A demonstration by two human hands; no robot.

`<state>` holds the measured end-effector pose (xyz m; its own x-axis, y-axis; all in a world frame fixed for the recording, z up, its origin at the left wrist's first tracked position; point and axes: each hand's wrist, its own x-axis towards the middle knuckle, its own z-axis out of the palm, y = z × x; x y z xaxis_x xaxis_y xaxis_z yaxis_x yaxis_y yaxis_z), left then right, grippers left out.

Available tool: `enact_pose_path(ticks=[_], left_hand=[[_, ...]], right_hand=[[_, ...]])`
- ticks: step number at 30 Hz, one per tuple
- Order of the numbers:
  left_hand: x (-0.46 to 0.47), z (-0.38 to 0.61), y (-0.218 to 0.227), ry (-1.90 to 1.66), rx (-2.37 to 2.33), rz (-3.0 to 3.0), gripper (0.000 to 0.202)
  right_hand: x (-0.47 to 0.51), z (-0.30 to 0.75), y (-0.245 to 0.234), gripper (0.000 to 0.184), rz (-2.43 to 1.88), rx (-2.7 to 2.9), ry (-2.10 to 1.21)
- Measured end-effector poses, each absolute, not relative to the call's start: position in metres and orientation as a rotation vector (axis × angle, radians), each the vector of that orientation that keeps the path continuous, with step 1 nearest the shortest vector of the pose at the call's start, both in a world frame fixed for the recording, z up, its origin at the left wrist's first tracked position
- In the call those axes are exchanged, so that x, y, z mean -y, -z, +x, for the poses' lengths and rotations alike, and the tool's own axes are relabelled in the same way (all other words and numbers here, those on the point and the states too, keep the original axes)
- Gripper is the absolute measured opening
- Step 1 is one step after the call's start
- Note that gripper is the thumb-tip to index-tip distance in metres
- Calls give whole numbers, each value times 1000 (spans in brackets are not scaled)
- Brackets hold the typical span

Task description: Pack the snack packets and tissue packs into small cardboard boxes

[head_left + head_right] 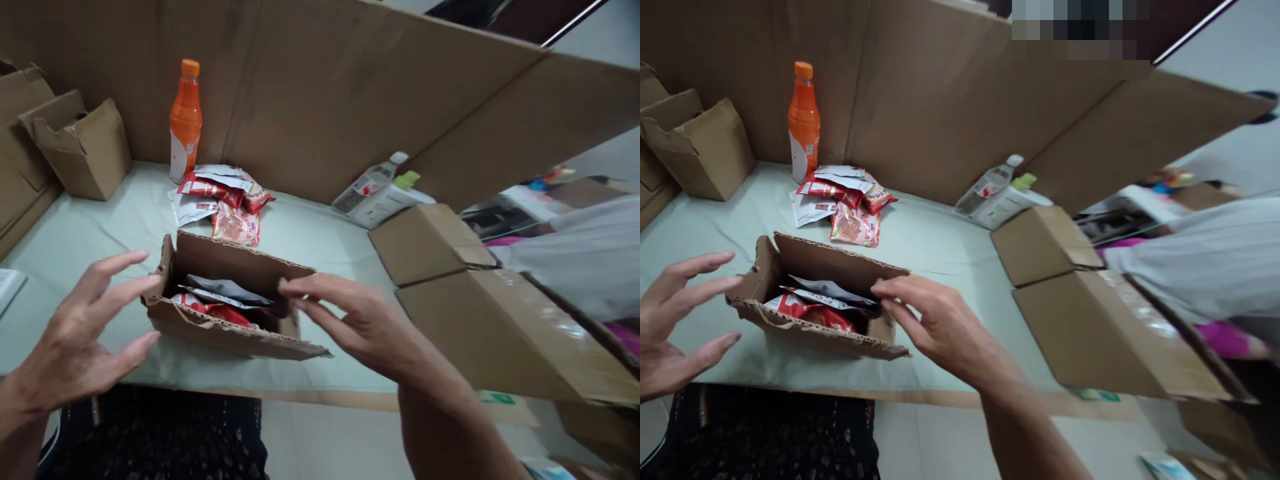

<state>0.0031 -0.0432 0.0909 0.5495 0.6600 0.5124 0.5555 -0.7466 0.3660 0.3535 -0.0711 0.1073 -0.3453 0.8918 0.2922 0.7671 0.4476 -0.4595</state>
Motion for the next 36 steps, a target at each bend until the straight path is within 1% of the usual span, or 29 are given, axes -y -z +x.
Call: enact_pose_path(ticks=[2, 4, 8, 11, 14, 16, 17, 19, 22, 25, 27, 31, 36], left_hand=[[45, 1, -76, -1008, -1110, 2536, 60], [47, 5, -65, -987, -1084, 2468, 64], [48, 18, -59, -934, -1054, 2396, 56], [48, 22, -58, -990, -1062, 2358, 53], [49, 21, -55, -1214, -1162, 2265, 52], [48, 22, -52, -1342, -1244, 2197, 57], [47, 23, -51, -1344, -1258, 2184, 61], [45, 25, -51, -1247, -1202, 2208, 62], [40, 29, -51, -1080, -1059, 2304, 54], [35, 31, -53, -1050, -991, 2348, 46], [32, 31, -52, -1059, -978, 2356, 44], [29, 33, -47, -1142, -1113, 2443, 50], [23, 38, -43, -1020, -1142, 2464, 42]], right_hand=[[71, 356, -93, 25, -1366, 2245, -382], [69, 358, -83, 25, -1354, 2264, -414], [70, 357, -84, 24, -1338, 2197, -428], [74, 351, -92, 20, -1317, 2029, -300], [69, 345, -97, 17, -1304, 1926, -82], [58, 344, -95, 26, -1316, 1947, -3], [50, 344, -92, 30, -1349, 1972, -11], [33, 347, -85, 29, -1455, 2003, -115], [18, 350, -78, 24, -1564, 1970, -307], [26, 354, -77, 25, -1521, 1936, -389], [41, 358, -77, 31, -1442, 1985, -447], [71, 371, -73, 48, -1198, 2171, -548], [82, 371, -65, 56, -1193, 2303, -528]])
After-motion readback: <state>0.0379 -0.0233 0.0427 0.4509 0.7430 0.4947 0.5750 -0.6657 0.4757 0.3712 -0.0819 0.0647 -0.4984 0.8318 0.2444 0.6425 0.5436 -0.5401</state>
